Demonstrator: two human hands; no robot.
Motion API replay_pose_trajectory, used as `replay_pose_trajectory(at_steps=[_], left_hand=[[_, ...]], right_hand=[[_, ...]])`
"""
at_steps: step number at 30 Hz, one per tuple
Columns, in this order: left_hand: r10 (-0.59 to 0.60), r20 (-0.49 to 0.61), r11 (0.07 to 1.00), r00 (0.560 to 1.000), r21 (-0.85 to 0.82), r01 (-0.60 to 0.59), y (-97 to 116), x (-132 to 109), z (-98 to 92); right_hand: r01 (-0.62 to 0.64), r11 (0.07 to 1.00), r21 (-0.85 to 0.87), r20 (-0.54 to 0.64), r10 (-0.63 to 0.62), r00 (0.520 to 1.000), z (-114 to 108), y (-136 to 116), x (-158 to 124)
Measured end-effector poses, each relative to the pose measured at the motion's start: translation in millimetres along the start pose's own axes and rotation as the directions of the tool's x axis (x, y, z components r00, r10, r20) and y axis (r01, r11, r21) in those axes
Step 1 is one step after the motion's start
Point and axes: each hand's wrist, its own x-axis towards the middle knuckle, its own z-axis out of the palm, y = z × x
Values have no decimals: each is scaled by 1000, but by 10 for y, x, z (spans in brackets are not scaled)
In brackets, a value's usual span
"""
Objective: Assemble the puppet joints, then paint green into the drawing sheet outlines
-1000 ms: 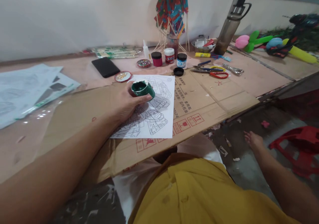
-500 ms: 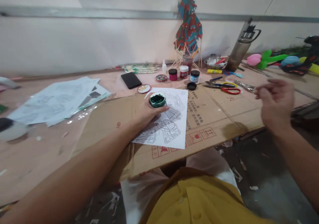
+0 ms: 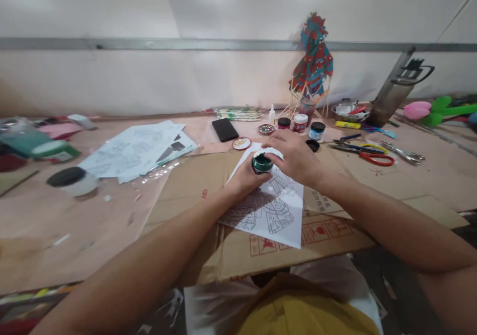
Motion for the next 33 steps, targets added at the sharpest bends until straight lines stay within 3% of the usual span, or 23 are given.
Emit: replay_pose_trajectory(at_steps=[4, 11, 19, 33], left_hand=[[70, 19, 997, 997, -41, -69, -110, 32, 20], [64, 7, 998, 998, -13, -64, -86, 23, 31], [68, 4, 997, 998, 20, -68, -80, 17, 9], [82, 16, 996, 997, 29, -82, -70, 30, -12]], right_hand=[[43, 985, -167, 128, -21, 992, 71, -52, 90], [153, 958, -243, 265, -86, 961, 46, -74, 188], [216, 934, -284, 249, -145, 958, 79, -47, 216], [326, 891, -315, 361, -205, 910, 59, -73, 344]])
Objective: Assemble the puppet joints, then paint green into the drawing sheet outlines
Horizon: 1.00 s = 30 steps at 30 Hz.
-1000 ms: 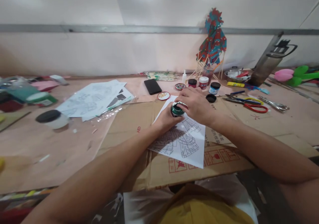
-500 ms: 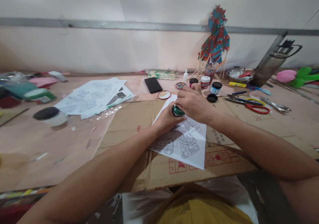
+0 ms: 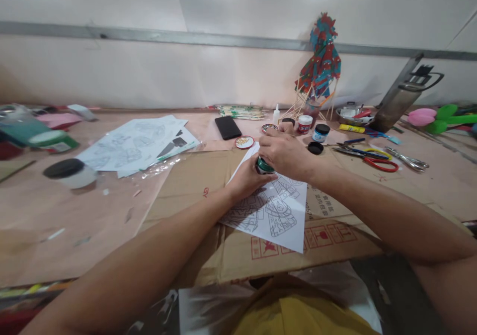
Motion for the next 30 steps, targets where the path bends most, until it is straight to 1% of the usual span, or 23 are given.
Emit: replay_pose_trajectory(at_steps=[2, 6, 9, 13, 17, 20, 23, 26, 30], left_hand=[[-10, -2, 1000, 1000, 4, 10, 5, 1, 0], [-37, -17, 999, 999, 30, 37, 5, 0, -6], [-45, -6, 998, 999, 40, 46, -14, 2, -11], [-23, 32, 999, 999, 30, 22, -73, 19, 2], [-14, 51, 1000, 999, -13, 15, -102, 42, 17], [-54, 17, 998, 998, -36, 54, -49, 42, -2], [-93, 0, 996, 996, -7, 93, 33, 23, -33], [-94, -1, 995, 996, 26, 94, 86, 3, -51], [-94, -45, 992, 995, 81, 97, 87, -5, -45]], right_hand=[[0, 1000, 8, 21, -1, 1000, -22, 0, 19], [-31, 999, 32, 22, 30, 999, -10, 28, 35], [-19, 995, 103, 42, 14, 999, -6, 70, 45], [-27, 981, 190, 72, 13, 997, -17, 130, 63], [-133, 948, 289, 52, 123, 991, 1, 218, 43], [-204, 914, 350, 22, 209, 978, 17, 300, -3], [-232, 910, 343, 27, 238, 971, 31, 353, -55], [-263, 918, 297, 91, 247, 965, 44, 357, -93], [-352, 913, 205, 160, 324, 932, 29, 307, -108]])
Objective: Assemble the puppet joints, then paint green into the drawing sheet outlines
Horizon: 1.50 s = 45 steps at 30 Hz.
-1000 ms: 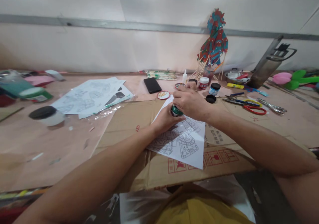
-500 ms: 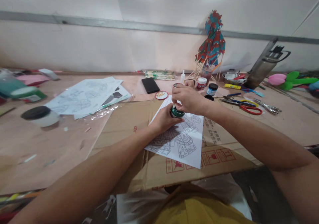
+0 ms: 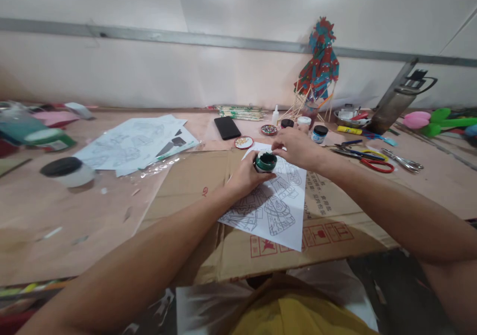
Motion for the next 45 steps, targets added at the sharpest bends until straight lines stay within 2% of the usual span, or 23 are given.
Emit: replay_pose_trajectory(at_steps=[3, 8, 14, 21, 27, 32, 40, 45], left_hand=[[0, -26, 1000, 1000, 30, 1, -30, 5, 18], [-11, -49, 997, 999, 80, 15, -68, 14, 34], [-17, -74, 996, 997, 82, 23, -41, 6, 35], [-66, -81, 996, 995, 50, 70, -38, 5, 56], [8, -103, 1000, 995, 18, -6, -39, 25, 42], [54, -42, 998, 998, -22, -55, -54, 46, 31], [24, 82, 984, 996, -180, -9, -38, 41, 3], [32, 200, 962, 979, -273, 24, -59, 52, -27]], right_hand=[[-37, 998, -50, 3, 37, 999, -20, -62, -9], [-3, 992, -129, 41, 8, 999, -36, -146, 15], [57, 969, -241, 76, -40, 996, -25, -219, 63], [54, 955, -290, 92, -28, 995, -42, -318, 117], [72, 956, -285, 107, -43, 993, -75, -260, 169], [44, 966, -256, 209, 11, 978, -126, -202, 180], [79, 986, -148, 261, -38, 965, -118, -31, 194], [41, 989, -143, 285, 1, 958, -139, 39, 230]])
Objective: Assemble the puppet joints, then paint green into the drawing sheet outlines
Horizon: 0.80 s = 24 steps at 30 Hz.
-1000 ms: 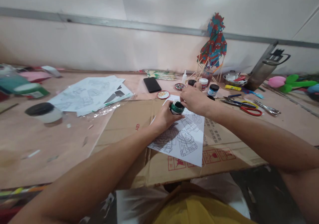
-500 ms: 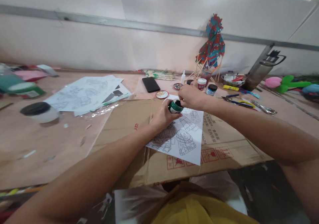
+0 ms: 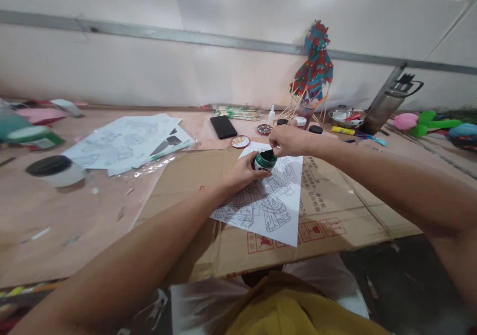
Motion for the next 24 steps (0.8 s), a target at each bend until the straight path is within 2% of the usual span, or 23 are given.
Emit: replay_pose_trajectory(at_steps=[3, 10, 17, 24], left_hand=[[1, 37, 1000, 999, -7, -1, 8, 9, -12], [79, -77, 996, 994, 46, -76, -34, 42, 19], [26, -162, 1000, 986, 9, -25, 27, 24, -4], [21, -161, 1000, 987, 26, -17, 49, 15, -13]], right_hand=[[0, 1000, 27, 35, -1, 999, -41, -4, -23], [72, 996, 49, 61, -75, 995, -103, -78, -93], [90, 981, 170, -36, -85, 996, -58, 47, -125], [93, 979, 183, -160, -64, 985, 24, -14, -173]])
